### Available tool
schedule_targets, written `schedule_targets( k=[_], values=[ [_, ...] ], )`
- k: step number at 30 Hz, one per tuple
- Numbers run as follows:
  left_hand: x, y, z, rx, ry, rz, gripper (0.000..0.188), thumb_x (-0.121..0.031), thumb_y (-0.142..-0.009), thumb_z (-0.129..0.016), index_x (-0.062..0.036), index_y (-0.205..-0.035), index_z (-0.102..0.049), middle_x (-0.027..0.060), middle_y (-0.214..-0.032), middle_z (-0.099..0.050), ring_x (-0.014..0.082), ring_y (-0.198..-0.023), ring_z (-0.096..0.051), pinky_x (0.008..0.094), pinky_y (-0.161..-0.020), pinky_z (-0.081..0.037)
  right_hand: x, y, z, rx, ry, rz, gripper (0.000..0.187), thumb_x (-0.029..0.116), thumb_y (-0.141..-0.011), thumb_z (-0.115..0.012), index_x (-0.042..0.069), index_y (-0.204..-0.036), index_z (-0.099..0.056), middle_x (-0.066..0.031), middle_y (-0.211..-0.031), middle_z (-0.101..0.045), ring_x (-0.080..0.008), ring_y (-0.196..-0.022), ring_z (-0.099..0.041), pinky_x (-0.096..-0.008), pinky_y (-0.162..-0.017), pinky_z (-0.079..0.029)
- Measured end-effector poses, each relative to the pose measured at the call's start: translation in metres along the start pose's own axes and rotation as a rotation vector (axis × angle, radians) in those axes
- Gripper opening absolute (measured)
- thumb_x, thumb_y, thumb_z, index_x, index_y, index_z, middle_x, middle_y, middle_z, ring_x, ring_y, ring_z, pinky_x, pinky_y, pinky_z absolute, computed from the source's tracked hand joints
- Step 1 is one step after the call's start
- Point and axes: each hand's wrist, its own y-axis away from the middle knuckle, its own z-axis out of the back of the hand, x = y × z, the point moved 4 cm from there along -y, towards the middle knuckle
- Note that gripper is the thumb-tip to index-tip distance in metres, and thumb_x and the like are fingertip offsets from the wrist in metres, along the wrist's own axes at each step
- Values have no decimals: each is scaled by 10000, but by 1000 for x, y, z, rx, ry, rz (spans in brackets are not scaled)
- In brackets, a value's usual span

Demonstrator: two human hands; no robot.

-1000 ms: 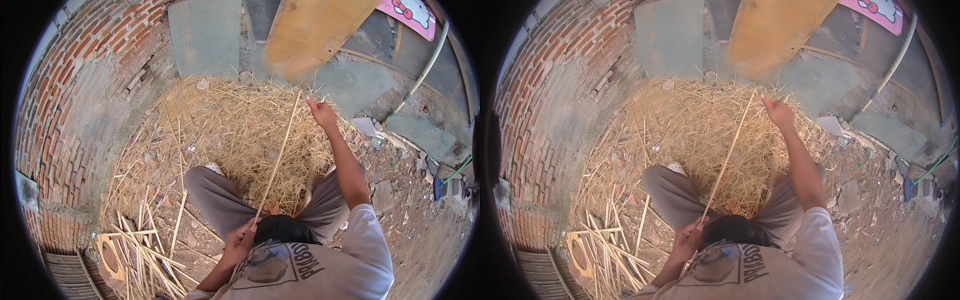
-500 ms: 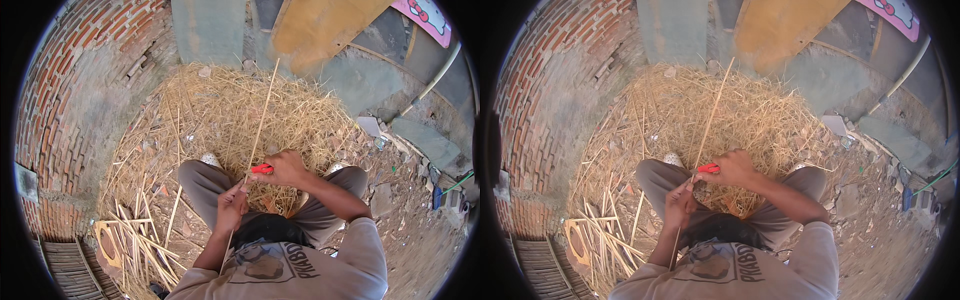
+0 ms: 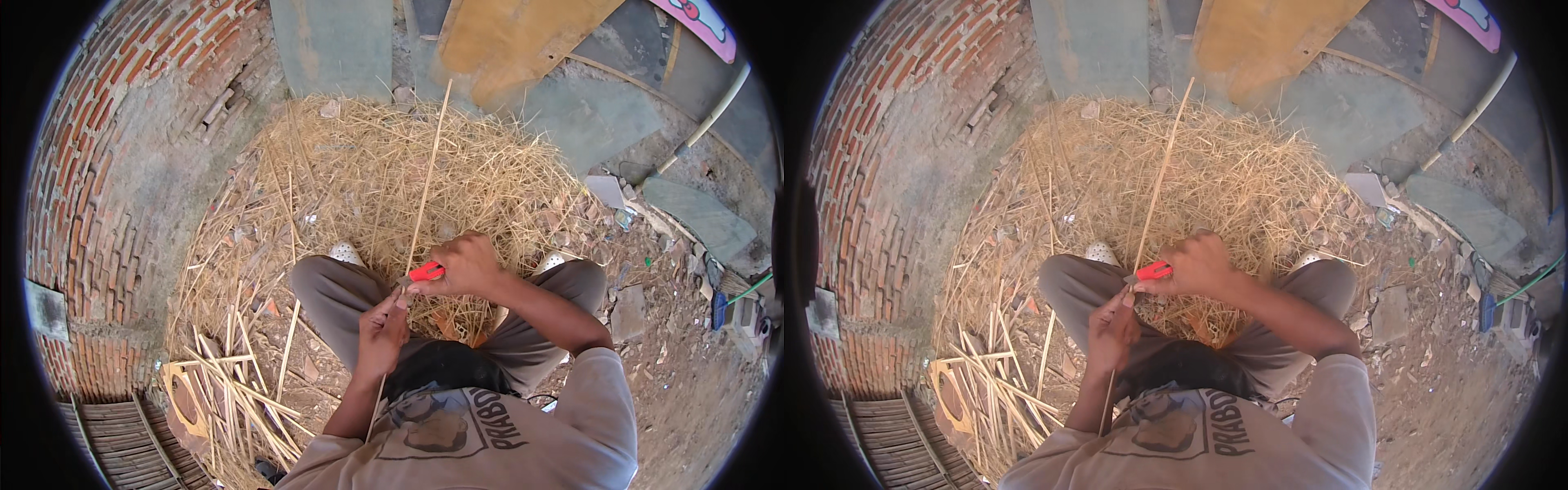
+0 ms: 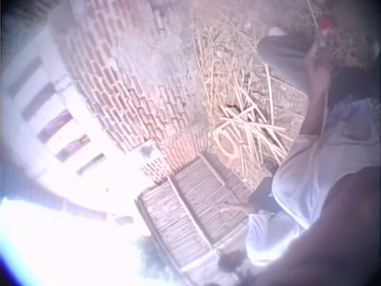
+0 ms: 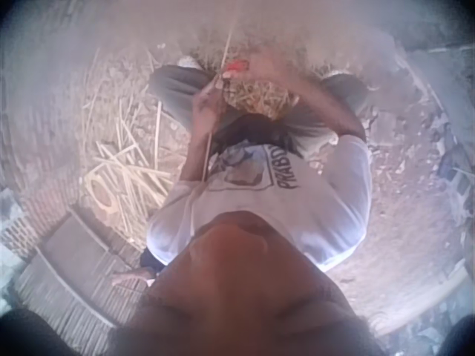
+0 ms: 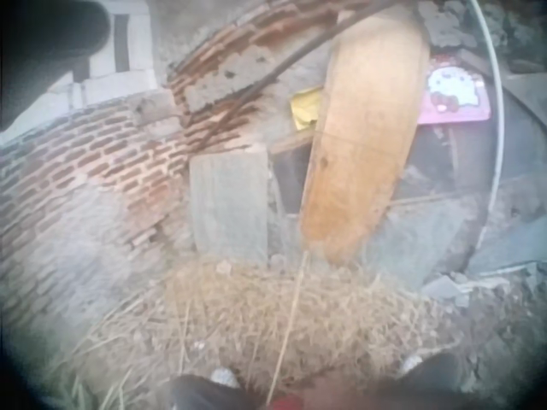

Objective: The person sits cross-legged on a pile of straw and uses a red utility knife to shave the surface of a long bamboo stick. They hold the stick with their left hand and scrape it with the knife in their right hand, repeating the motion along the length of the stick.

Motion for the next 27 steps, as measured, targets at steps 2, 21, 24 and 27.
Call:
schedule_targets(
  k=[2,21,24,27],
  values=[
    [0,-1,0,-6,-35,-19,338,-189,-1008,-505,-13,-1290,-565,-83,-564,-373,9,-477,-305,201,-444,-265,1,-3,0,-9,47,-10,673,751,-686,-628,110,-507,-535,-37,-457,-509,-214,-383,-522,-350,-421,-411],
    [11,16,4,29,-232,5,343,-158,-1012,-484,-29,-1324,-544,-124,-613,-356,-25,-513,-294,177,-460,-232,-66,-20,-7,42,266,-171,707,801,-698,-560,110,-555,-570,-35,-450,-510,-226,-410,-544,-365,-441,-441],
    [14,25,3,51,-239,43,335,-156,-1011,-484,-37,-1317,-553,-123,-613,-354,-25,-517,-297,177,-461,-233,-82,-26,-12,199,247,-346,717,806,-717,-528,102,-600,-603,-45,-458,-520,-233,-416,-550,-378,-440,-442],
    [24,37,2,81,-193,102,321,-162,-1014,-476,-43,-1297,-570,-111,-584,-371,-17,-484,-297,187,-439,-231,-144,-19,-2,20,400,-399,750,853,-714,-467,135,-587,-646,-38,-448,-518,-205,-407,-552,-352,-418,-446]
  ],
)
